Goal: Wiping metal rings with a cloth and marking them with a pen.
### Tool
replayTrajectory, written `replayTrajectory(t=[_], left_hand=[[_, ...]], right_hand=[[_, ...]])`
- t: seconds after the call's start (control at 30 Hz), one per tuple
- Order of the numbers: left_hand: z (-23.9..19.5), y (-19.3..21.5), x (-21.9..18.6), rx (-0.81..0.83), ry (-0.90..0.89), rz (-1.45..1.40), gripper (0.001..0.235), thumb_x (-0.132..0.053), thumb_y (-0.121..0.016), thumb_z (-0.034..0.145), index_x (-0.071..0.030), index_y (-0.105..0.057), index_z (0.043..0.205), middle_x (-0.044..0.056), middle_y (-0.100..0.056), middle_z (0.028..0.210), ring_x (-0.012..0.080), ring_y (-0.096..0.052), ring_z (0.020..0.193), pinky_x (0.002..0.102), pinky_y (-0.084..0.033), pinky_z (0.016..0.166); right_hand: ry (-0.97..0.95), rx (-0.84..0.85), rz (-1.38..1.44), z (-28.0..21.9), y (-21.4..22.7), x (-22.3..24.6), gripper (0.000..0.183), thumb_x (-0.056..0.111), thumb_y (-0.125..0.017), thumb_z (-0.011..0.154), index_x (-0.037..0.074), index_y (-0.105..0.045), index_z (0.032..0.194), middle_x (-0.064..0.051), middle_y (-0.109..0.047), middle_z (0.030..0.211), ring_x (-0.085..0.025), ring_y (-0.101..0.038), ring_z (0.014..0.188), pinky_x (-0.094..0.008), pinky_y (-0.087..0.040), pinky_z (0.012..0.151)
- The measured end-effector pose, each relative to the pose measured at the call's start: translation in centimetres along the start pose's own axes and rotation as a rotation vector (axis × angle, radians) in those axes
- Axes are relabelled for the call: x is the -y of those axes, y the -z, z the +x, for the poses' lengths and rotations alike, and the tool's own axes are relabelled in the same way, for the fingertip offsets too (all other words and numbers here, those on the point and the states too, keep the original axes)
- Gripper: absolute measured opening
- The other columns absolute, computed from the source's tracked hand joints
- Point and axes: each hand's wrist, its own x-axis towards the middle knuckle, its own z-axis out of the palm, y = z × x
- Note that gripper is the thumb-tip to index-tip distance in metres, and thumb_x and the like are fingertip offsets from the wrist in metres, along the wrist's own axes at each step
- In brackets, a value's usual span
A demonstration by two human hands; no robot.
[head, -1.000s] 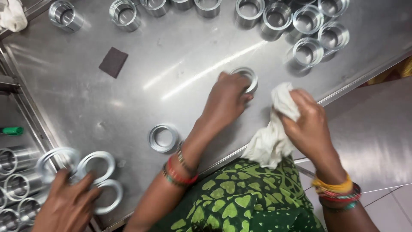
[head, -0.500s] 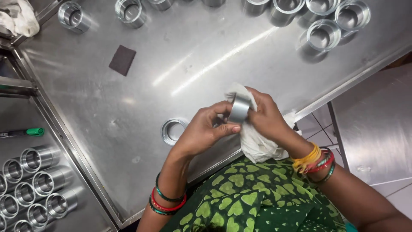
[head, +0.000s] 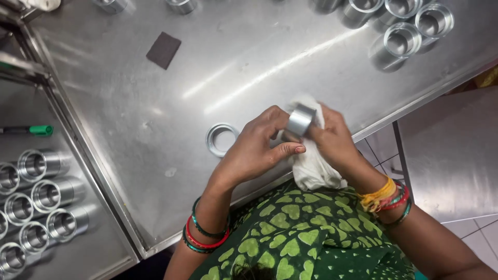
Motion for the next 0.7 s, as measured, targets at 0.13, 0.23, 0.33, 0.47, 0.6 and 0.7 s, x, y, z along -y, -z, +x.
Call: replayTrajectory(t=[0.13, 0.23, 0.33, 0.47, 0.6, 0.7], left_hand=[[-1.5, 0.5, 1.3, -0.020, 0.105, 0.019, 0.034, -0.032, -0.076, 0.087, -0.009, -0.070, 0.111, 0.011, -0.070, 0.111, 0.0197, -0.068, 0.093, 0.036, -0.056, 0.077], [-2.1, 0.9, 1.4, -0.145, 0.018, -0.169, 0.039, -0.012, -0.063, 0.095, -0.009, -0.057, 0.134, 0.013, -0.066, 0.130, 0.0224, -0.069, 0.110, 0.038, -0.058, 0.089], [-1.6, 0.6, 1.1, -0.190, 0.002, -0.345, 0.061, 0.003, -0.053, 0.094, -0.012, -0.041, 0.152, 0.016, -0.060, 0.140, 0.0257, -0.065, 0.123, 0.039, -0.056, 0.101], [-1.1, 0.7, 1.5, -0.215, 0.116, -0.371, 0.068, 0.010, -0.050, 0.088, -0.012, -0.043, 0.152, 0.016, -0.065, 0.136, 0.0297, -0.068, 0.122, 0.041, -0.055, 0.103], [0.3, 2.7, 3.9, -0.130, -0.120, -0.100, 0.079, 0.015, -0.049, 0.077, -0.010, -0.042, 0.152, 0.017, -0.057, 0.144, 0.0335, -0.056, 0.136, 0.042, -0.045, 0.115], [4.3, 4.4, 5.5, -0.173, -0.216, 0.177, 0.074, 0.018, -0.050, 0.077, -0.009, -0.050, 0.146, 0.019, -0.052, 0.148, 0.0368, -0.049, 0.141, 0.045, -0.042, 0.119]], right_hand=[[0.473, -0.063, -0.540, -1.8, -1.1, 2.8, 0.044, -0.005, -0.050, 0.090, 0.001, -0.060, 0.132, -0.010, -0.067, 0.112, -0.014, -0.069, 0.096, -0.027, -0.061, 0.078], [0.433, -0.102, -0.444, -2.1, -1.3, 3.3, 0.044, 0.009, -0.073, 0.091, 0.002, -0.057, 0.131, -0.006, -0.069, 0.106, -0.013, -0.070, 0.090, -0.027, -0.062, 0.075], [0.285, 0.019, -0.225, -2.3, -1.4, 2.8, 0.051, 0.015, -0.078, 0.084, 0.003, -0.061, 0.130, -0.005, -0.072, 0.103, -0.012, -0.072, 0.088, -0.028, -0.063, 0.073], [0.317, 0.035, -0.298, -2.1, -1.8, 2.7, 0.045, 0.016, -0.082, 0.085, 0.000, -0.065, 0.124, -0.006, -0.070, 0.099, -0.011, -0.067, 0.088, -0.027, -0.057, 0.073], [0.400, 0.069, -0.637, -1.4, -2.1, 3.6, 0.036, 0.012, -0.080, 0.083, 0.006, -0.066, 0.116, -0.003, -0.072, 0.097, -0.014, -0.072, 0.085, -0.028, -0.062, 0.069], [0.728, 0.177, -0.999, -0.3, -2.4, 2.6, 0.037, 0.009, -0.085, 0.074, 0.006, -0.067, 0.106, -0.007, -0.072, 0.100, -0.024, -0.073, 0.086, -0.034, -0.060, 0.072]])
